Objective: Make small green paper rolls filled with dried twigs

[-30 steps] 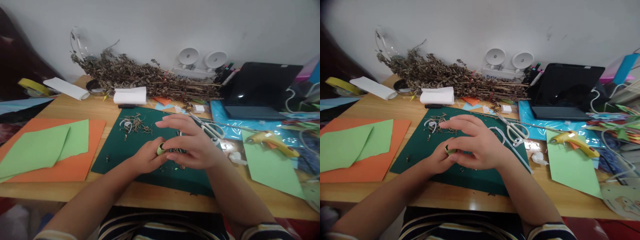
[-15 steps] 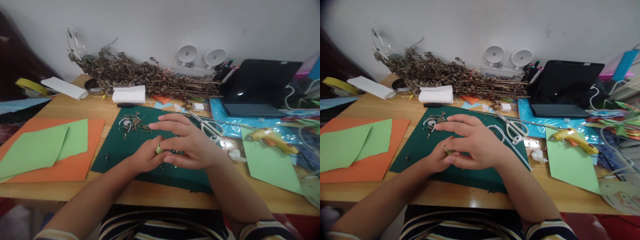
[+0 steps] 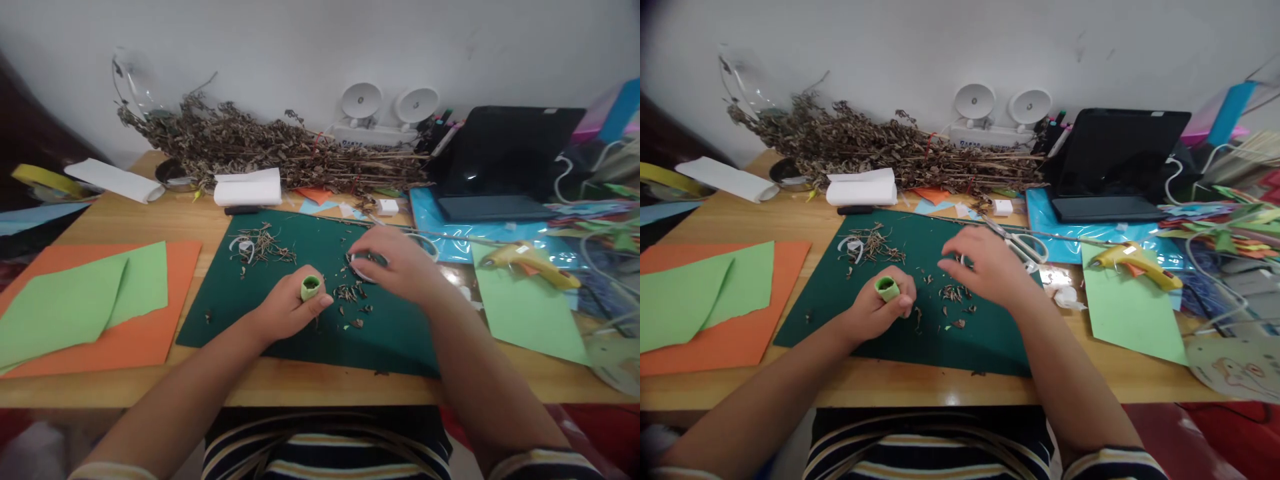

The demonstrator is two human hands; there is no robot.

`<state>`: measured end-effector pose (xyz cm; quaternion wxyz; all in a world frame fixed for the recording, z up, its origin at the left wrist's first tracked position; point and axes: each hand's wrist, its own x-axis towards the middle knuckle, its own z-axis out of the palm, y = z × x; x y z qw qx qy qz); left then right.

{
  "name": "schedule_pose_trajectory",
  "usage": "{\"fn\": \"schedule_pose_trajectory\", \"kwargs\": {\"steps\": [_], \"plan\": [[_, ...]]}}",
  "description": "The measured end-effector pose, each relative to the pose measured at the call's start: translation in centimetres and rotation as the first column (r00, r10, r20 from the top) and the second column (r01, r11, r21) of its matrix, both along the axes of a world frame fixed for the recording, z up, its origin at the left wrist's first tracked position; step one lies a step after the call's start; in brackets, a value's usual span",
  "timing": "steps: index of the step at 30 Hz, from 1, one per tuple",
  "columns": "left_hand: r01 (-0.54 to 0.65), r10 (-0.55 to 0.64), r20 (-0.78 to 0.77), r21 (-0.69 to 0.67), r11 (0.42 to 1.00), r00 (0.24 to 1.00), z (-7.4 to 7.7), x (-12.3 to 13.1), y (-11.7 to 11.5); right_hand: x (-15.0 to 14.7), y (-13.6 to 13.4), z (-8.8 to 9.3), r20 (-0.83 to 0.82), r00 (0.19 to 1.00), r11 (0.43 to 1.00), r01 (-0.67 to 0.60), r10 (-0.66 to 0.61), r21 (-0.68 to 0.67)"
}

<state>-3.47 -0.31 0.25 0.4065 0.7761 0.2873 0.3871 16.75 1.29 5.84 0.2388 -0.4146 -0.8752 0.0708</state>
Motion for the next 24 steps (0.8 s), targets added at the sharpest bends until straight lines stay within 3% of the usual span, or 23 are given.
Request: {"fn": "schedule_pose_trajectory", "kwargs": {"steps": [3, 6, 19, 24], "plan": [[-0.005, 0.005, 0.005, -0.023, 1.0, 1.0, -0.1, 0.0, 0.0, -0.4, -0.4, -2.8, 0.403, 0.912, 0.978, 0.148, -0.078, -0.145], [-0.014, 0.016, 0.032, -0.036, 0.999, 0.999, -0.3, -0.1, 0.0, -1.1, -1.2, -4.3, 0.53, 0.841, 0.96, 0.226, -0.108, -0.164], [-0.06, 0.06, 0.025, -0.037, 0.998, 0.998, -0.3, -0.1, 0.1, -2.2, -1.4, -4.4, 0.562, 0.822, 0.935, 0.266, -0.091, -0.237], [-0.051, 0.052, 0.042, -0.025, 0.998, 0.998, -0.1, -0.3, 0.1, -3.5, -1.6, -4.9, 0.561, 0.815, 0.918, 0.323, -0.145, -0.23]]}}
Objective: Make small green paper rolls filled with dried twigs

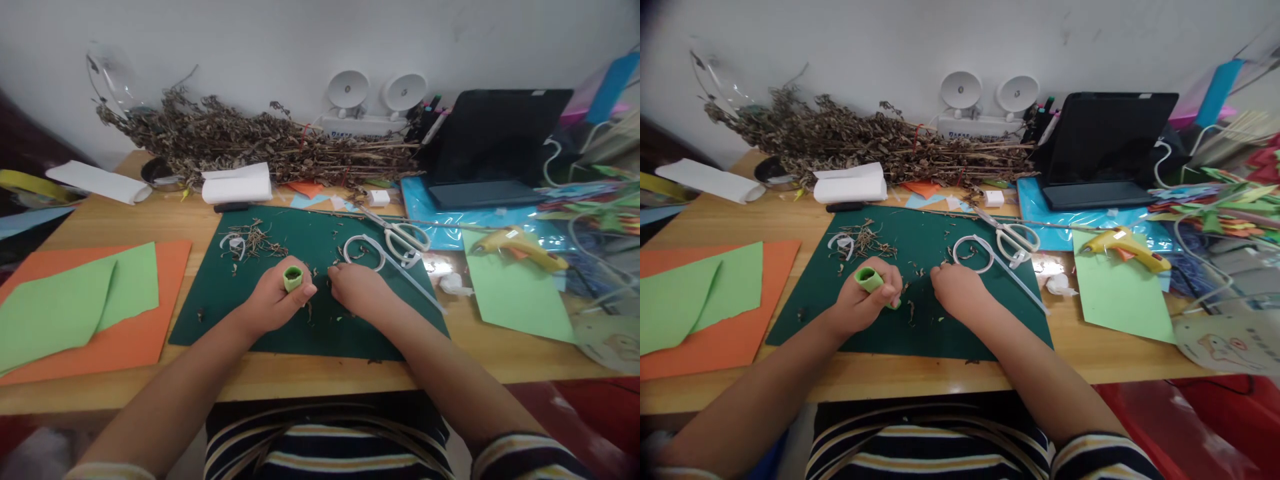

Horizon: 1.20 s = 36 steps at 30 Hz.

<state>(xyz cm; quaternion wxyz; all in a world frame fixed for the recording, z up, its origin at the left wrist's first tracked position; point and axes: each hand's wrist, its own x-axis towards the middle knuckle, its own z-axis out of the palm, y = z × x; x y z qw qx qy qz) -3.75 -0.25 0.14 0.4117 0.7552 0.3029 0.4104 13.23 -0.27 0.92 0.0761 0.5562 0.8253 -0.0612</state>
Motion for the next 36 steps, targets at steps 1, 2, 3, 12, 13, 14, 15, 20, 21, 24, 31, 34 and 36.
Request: {"fn": "schedule_pose_trajectory", "kwargs": {"steps": [1, 2, 3, 12, 13, 14, 15, 20, 21, 24, 31, 34, 36], "plan": [[0.004, -0.004, 0.011, 0.002, 1.0, 1.0, 0.0, 0.0, 0.0, -0.2, 0.1, -0.2, -0.005, 1.0, 1.0, 0.016, -0.016, 0.002], [0.01, -0.01, 0.025, 0.003, 1.0, 1.0, 0.0, -0.1, -0.1, -0.3, 0.2, -0.3, -0.016, 0.999, 1.0, 0.028, -0.027, 0.002], [0.016, -0.016, 0.042, 0.004, 1.0, 0.999, -0.1, -0.1, -0.1, -0.3, 0.3, -0.4, -0.032, 0.999, 0.999, 0.035, -0.035, 0.001], [0.105, -0.106, 0.066, 0.01, 0.994, 0.992, -0.4, 0.3, -0.4, 1.2, 0.5, 3.9, -0.744, 0.668, 0.998, 0.043, 0.001, 0.041], [0.108, -0.108, 0.06, 0.018, 0.994, 0.992, -0.4, 0.3, -0.3, 0.7, 0.4, 4.6, -0.867, 0.497, 0.998, 0.044, 0.01, 0.036], [0.109, -0.11, 0.056, 0.025, 0.994, 0.992, -0.4, 0.3, -0.3, 0.2, 0.2, 5.2, -0.939, 0.343, 0.999, 0.031, 0.025, 0.038], [0.106, -0.108, 0.049, 0.033, 0.994, 0.993, -0.4, 0.2, -0.3, -0.5, 0.0, 5.6, -0.97, 0.236, 0.999, 0.007, 0.051, 0.054], [0.081, -0.079, -0.023, 0.103, 0.991, 0.997, 0.3, 0.1, -0.3, -3.0, 0.2, 6.2, -0.94, 0.197, 0.96, -0.076, 0.28, 0.27], [0.084, -0.082, -0.026, 0.116, 0.99, 0.996, 0.4, 0.2, -0.3, -3.2, 0.3, 6.0, -0.927, 0.207, 0.95, -0.067, 0.313, 0.306], [0.089, -0.085, -0.038, 0.131, 0.987, 0.996, 0.8, 0.2, -0.3, -3.4, 0.7, 5.2, -0.912, 0.195, 0.931, -0.007, 0.36, 0.366], [0.075, -0.068, -0.049, 0.146, 0.986, 0.996, 0.6, 0.2, -0.1, -3.3, 0.7, 4.8, -0.86, 0.171, 0.868, 0.046, 0.481, 0.495], [0.066, -0.061, -0.037, 0.142, 0.988, 0.997, 0.4, 0.2, -0.1, -3.1, 0.7, 5.0, -0.829, 0.217, 0.845, 0.034, 0.515, 0.534], [0.063, -0.059, -0.029, 0.148, 0.987, 0.998, 0.4, 0.2, -0.1, -2.9, 0.8, 5.1, -0.808, 0.251, 0.833, 0.012, 0.534, 0.554]]}}
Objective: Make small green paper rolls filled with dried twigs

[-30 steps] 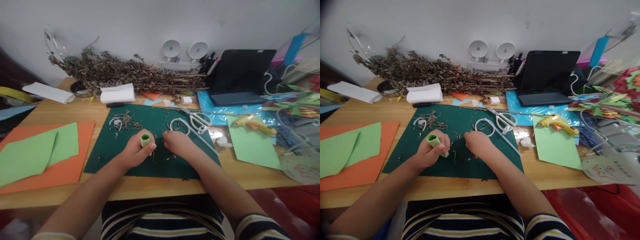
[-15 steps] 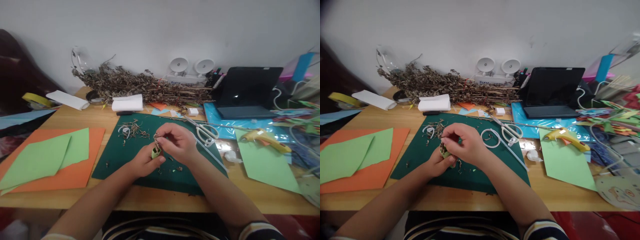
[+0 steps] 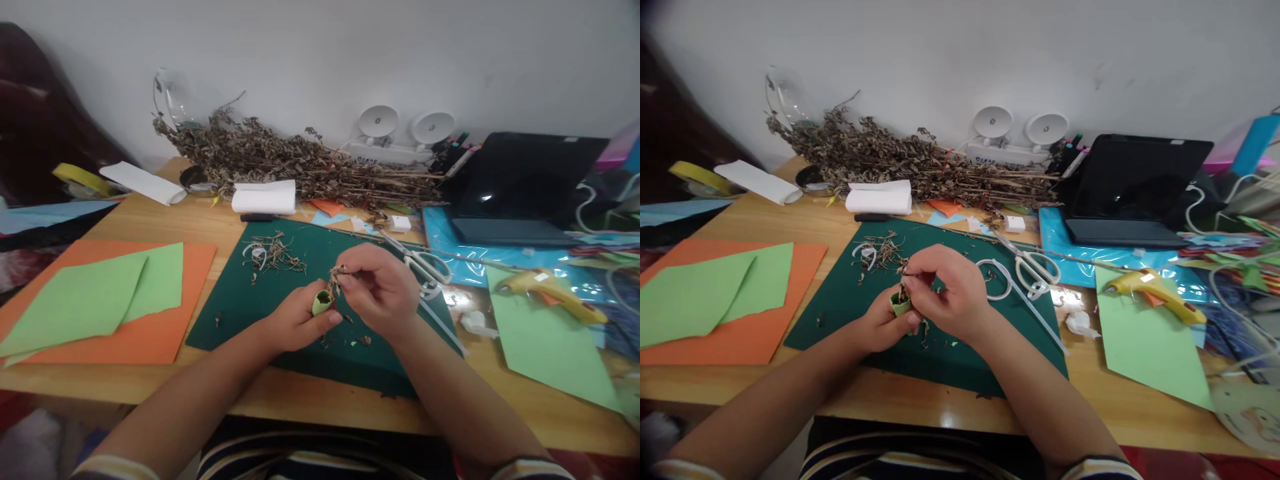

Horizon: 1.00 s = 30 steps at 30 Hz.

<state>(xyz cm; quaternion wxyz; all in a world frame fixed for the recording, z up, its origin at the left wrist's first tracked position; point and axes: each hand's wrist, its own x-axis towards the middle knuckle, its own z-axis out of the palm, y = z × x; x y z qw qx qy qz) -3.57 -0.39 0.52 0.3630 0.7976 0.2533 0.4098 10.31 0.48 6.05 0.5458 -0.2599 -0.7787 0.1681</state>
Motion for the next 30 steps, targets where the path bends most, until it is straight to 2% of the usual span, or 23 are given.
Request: {"fn": "schedule_pose_trajectory", "kwargs": {"steps": [8, 20, 24, 30], "plan": [[0.009, -0.009, 0.003, 0.024, 1.0, 1.0, 0.1, 0.1, 0.1, 0.1, 0.1, 0.3, 0.128, 0.987, 0.992, -0.11, 0.103, 0.057], [-0.003, 0.002, -0.022, -0.016, 1.0, 1.0, 0.1, 0.1, -0.1, 0.8, 0.4, 1.3, 0.272, 0.934, 0.968, -0.248, 0.23, 0.033], [-0.003, 0.003, -0.027, -0.01, 1.0, 1.0, 0.3, 0.1, -0.1, 1.1, 0.5, 1.5, 0.353, 0.91, 0.967, -0.25, 0.219, 0.043], [-0.017, 0.018, -0.023, 0.047, 0.999, 1.0, -0.3, 0.1, 0.0, 1.5, 0.3, 2.1, 0.547, 0.83, 0.951, -0.248, 0.11, 0.185]]}}
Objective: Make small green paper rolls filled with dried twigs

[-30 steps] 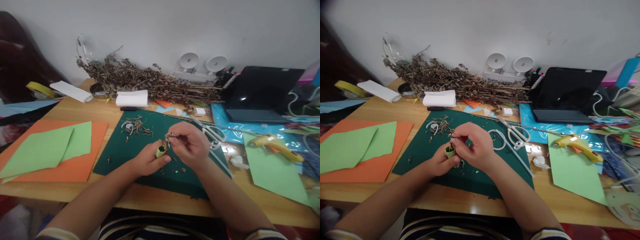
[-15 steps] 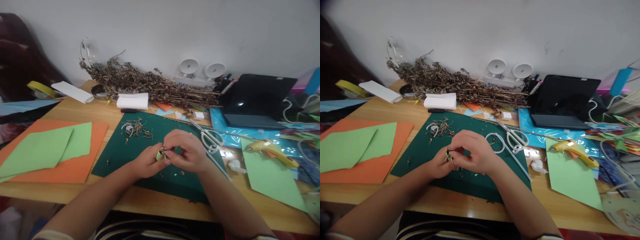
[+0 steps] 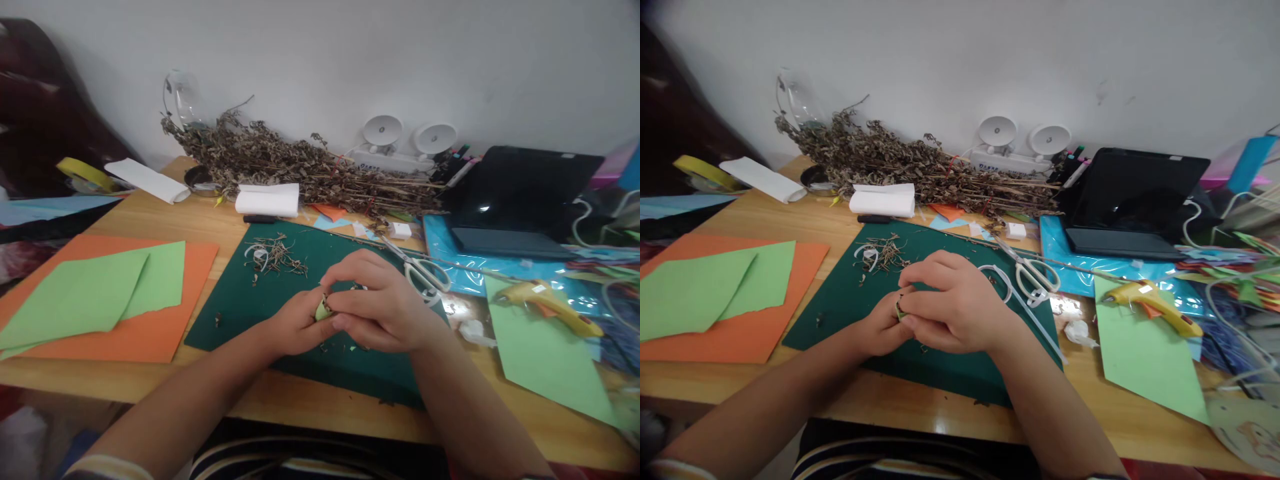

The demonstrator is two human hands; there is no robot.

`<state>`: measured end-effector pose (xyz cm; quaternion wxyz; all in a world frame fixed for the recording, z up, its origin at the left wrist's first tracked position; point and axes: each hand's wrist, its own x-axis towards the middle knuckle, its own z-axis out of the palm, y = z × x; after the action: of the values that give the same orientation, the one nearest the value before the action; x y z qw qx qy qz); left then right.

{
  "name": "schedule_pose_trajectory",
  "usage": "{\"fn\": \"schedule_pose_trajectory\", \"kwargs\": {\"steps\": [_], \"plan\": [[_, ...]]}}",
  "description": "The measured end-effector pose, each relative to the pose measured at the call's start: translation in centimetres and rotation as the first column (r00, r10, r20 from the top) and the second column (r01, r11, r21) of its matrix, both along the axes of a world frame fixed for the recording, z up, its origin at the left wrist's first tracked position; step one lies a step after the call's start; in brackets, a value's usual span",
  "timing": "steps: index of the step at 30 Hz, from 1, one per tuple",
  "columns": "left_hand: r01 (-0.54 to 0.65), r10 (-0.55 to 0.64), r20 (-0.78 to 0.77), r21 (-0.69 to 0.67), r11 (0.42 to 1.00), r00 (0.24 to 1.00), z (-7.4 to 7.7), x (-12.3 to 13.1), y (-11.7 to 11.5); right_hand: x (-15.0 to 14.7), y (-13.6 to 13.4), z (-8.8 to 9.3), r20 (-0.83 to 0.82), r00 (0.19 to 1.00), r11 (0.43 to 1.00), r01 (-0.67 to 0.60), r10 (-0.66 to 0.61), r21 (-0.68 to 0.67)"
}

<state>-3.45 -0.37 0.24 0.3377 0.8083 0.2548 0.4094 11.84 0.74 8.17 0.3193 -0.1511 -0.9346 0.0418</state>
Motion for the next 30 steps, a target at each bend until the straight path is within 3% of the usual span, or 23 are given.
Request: {"fn": "schedule_pose_trajectory", "kwargs": {"steps": [4, 11, 18, 30], "plan": [[-0.014, 0.013, 0.01, 0.055, 0.998, 1.0, -0.36, -0.05, 0.04, 0.03, -0.3, 0.32, 0.043, 0.999, 1.0, 0.003, -0.003, -0.001], [0.026, -0.027, -0.037, -0.027, 0.999, 0.999, 0.35, -0.17, -0.01, 0.47, -0.28, 0.25, -0.187, 0.981, 0.976, 0.004, -0.046, -0.217], [0.028, -0.028, 0.0, 0.055, 0.998, 1.0, 0.15, -0.02, 0.0, -0.26, -0.23, -0.07, -0.033, 0.999, 0.962, 0.004, -0.013, -0.272], [0.028, -0.028, -0.015, 0.028, 0.999, 1.0, 0.47, -0.04, -0.03, -0.24, -0.06, -0.12, -0.108, 0.994, 0.942, -0.031, -0.006, -0.335]]}}
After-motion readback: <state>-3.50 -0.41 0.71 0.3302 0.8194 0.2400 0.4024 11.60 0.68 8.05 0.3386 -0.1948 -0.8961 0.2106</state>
